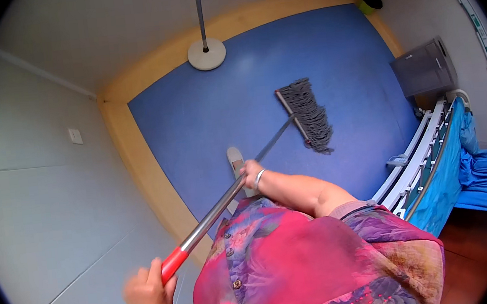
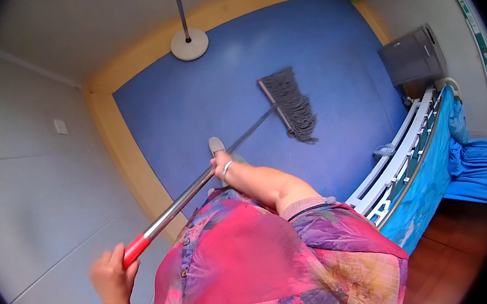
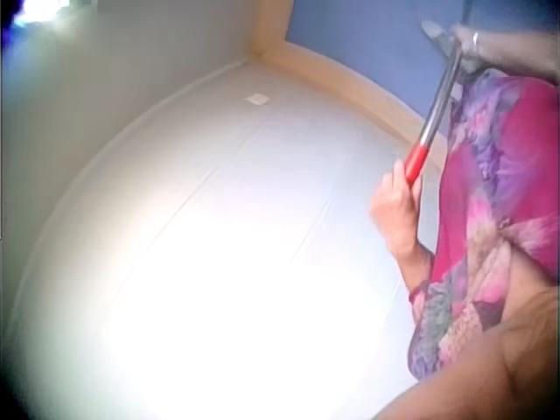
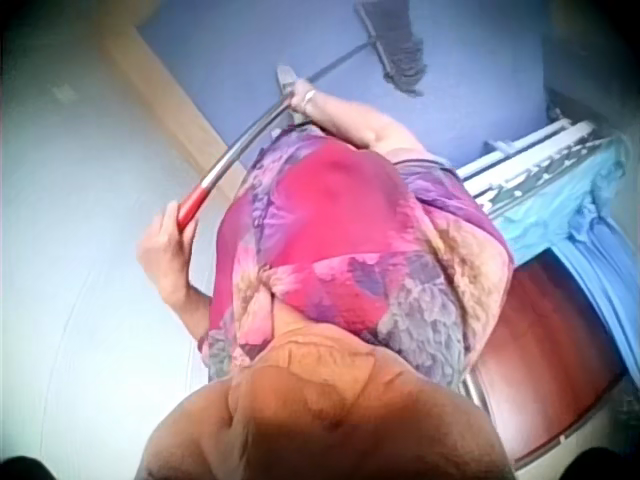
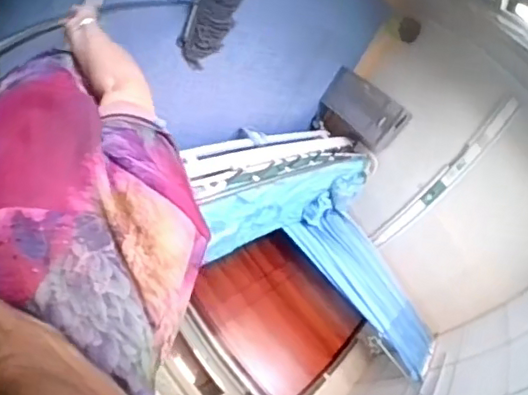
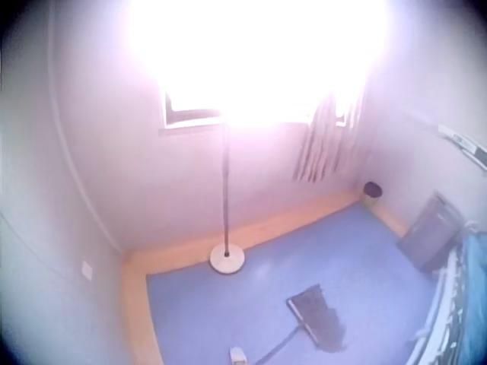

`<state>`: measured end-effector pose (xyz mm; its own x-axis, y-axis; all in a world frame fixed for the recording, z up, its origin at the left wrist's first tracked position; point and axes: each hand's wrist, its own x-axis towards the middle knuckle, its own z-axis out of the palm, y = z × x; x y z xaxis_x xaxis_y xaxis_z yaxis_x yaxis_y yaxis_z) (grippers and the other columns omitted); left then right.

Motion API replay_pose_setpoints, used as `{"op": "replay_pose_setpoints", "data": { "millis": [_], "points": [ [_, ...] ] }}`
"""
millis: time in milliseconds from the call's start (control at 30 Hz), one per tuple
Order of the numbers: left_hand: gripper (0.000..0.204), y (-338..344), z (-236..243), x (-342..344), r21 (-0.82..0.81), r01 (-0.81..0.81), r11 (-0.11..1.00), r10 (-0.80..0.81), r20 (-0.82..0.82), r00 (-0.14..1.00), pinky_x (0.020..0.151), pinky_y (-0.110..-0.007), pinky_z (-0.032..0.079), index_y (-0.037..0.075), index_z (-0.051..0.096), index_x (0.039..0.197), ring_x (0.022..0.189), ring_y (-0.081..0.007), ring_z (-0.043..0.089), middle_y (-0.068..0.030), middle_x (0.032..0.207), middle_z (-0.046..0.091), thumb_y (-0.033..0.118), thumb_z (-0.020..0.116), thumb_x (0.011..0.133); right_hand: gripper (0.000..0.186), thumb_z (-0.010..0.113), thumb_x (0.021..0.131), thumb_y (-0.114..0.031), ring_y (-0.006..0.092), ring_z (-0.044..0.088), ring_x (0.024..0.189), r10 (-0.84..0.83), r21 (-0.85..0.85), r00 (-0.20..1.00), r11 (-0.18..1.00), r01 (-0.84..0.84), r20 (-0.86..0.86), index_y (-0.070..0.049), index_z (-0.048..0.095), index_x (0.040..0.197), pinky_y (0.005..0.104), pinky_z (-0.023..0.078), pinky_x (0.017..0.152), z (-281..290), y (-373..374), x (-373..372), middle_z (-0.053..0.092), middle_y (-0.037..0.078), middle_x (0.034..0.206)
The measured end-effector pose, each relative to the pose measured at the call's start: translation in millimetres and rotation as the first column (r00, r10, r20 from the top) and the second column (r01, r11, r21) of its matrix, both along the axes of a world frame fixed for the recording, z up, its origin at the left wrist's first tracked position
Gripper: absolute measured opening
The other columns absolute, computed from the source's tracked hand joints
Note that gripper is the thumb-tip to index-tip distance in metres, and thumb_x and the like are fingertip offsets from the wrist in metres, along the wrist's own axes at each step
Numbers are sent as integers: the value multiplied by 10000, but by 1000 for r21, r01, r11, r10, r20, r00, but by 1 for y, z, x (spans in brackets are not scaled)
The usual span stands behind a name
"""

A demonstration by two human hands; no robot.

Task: The person mops the floor in a room using a dust mop, moving it around the base of a bed, near a desk, and into the corner by a door.

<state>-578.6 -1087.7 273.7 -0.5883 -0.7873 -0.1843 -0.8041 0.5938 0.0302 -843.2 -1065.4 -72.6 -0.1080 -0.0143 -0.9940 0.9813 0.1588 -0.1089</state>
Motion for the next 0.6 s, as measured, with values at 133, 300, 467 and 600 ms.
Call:
{"op": "replay_pose_setpoints", "data": {
  "millis": [133,300,467,600],
  "points": [
    [324,38,39,22,-49,-172,984,171,-18,985,406,-318,320,60,511,700,445,-250,415,-78,512,426,134,648,417,53,375,681,-43,119,343,381,69,-34,989,997,-66,128,-60,346,722,211,352,326,36,-26,54,350,58,585],
    [316,11,94,-17,10,-263,965,260,125,957,446,-321,390,69,535,875,490,-246,484,-107,605,510,182,615,591,52,388,672,-18,107,361,372,121,-217,982,972,-88,146,-22,349,706,202,367,326,93,-101,23,359,58,557],
    [308,-31,151,-111,-1,-350,937,346,156,925,480,-330,402,74,536,871,532,-254,495,-116,633,515,206,606,602,35,404,653,-33,135,439,391,398,-312,917,869,-385,-22,-3,405,636,248,392,326,169,-181,-58,420,68,506],
    [316,-56,150,-172,32,-367,930,359,143,922,506,-327,415,73,539,865,566,-260,510,-115,664,531,219,614,596,54,412,677,-50,124,453,387,520,-305,853,804,-510,-54,-28,393,632,258,407,336,156,-203,-100,413,34,496]
  ]
}}
